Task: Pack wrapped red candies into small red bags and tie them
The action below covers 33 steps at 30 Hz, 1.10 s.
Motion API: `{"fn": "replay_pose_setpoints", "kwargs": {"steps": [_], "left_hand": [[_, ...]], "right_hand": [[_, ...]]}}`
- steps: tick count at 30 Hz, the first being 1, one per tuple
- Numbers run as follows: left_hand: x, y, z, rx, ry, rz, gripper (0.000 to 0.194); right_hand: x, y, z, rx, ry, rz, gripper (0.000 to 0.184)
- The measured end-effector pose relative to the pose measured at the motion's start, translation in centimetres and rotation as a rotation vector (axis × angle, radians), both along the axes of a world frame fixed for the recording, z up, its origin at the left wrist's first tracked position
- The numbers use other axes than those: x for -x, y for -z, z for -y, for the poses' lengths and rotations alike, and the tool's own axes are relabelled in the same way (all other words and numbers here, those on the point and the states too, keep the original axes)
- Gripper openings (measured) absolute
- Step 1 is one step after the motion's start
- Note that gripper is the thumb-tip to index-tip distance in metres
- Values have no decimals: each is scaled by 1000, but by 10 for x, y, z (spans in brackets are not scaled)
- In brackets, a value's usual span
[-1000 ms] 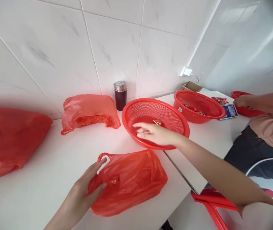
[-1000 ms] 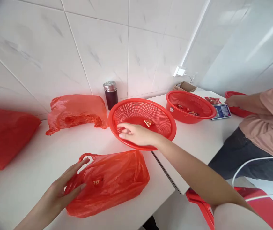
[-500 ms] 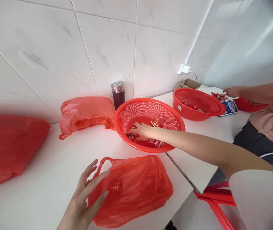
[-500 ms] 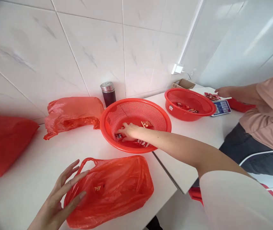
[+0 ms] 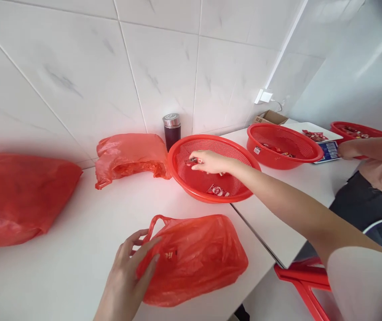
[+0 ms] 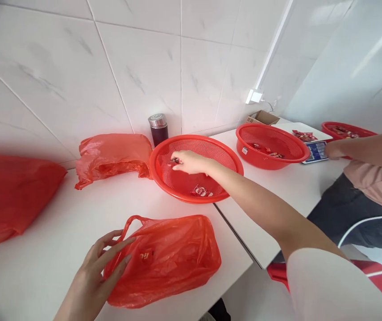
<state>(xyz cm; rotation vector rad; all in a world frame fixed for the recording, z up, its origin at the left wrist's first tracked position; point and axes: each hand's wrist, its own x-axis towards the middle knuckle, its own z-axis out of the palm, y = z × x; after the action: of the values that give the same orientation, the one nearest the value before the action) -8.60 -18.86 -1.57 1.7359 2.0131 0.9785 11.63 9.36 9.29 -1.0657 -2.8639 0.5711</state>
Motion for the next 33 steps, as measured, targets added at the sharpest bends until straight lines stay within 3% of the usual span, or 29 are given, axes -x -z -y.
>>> {"fn": "replay_pose_setpoints", "kwargs": {"steps": [3,5,8,11,14,18,23,27,30,33], "left_hand": [[0,2,0,55,-17,39,35],[0,1,0,89,-4,88,40],[1,-2,0,89,-6,140,45],[0,-8,0,75,-57,163,49],[0,-13,1,26,-96,167,52],[2,-16,3,-22,-116,150,53],[1,-18,5,-31,-102,131,53],[0,-20,7,-30,-89,135,52],[1,-20,7,-24,-87,127,52],[2,-20,7,-27,-90,113,51]], "right_hand": [[-6,-25,53,306,-121,-263,33],[-5,-25,96,404,-189,-241,33],[0,1,146,368,-162,-134,31],[4,33,165,390,-120,-41,37],[1,48,159,383,-126,-48,53],[-9,45,151,367,-148,-29,70],[-21,18,139,285,-115,-164,43],[-33,-10,84,78,77,-309,34],[-44,-4,35,-30,147,-23,45],[-48,23,12,-3,138,337,52]]}}
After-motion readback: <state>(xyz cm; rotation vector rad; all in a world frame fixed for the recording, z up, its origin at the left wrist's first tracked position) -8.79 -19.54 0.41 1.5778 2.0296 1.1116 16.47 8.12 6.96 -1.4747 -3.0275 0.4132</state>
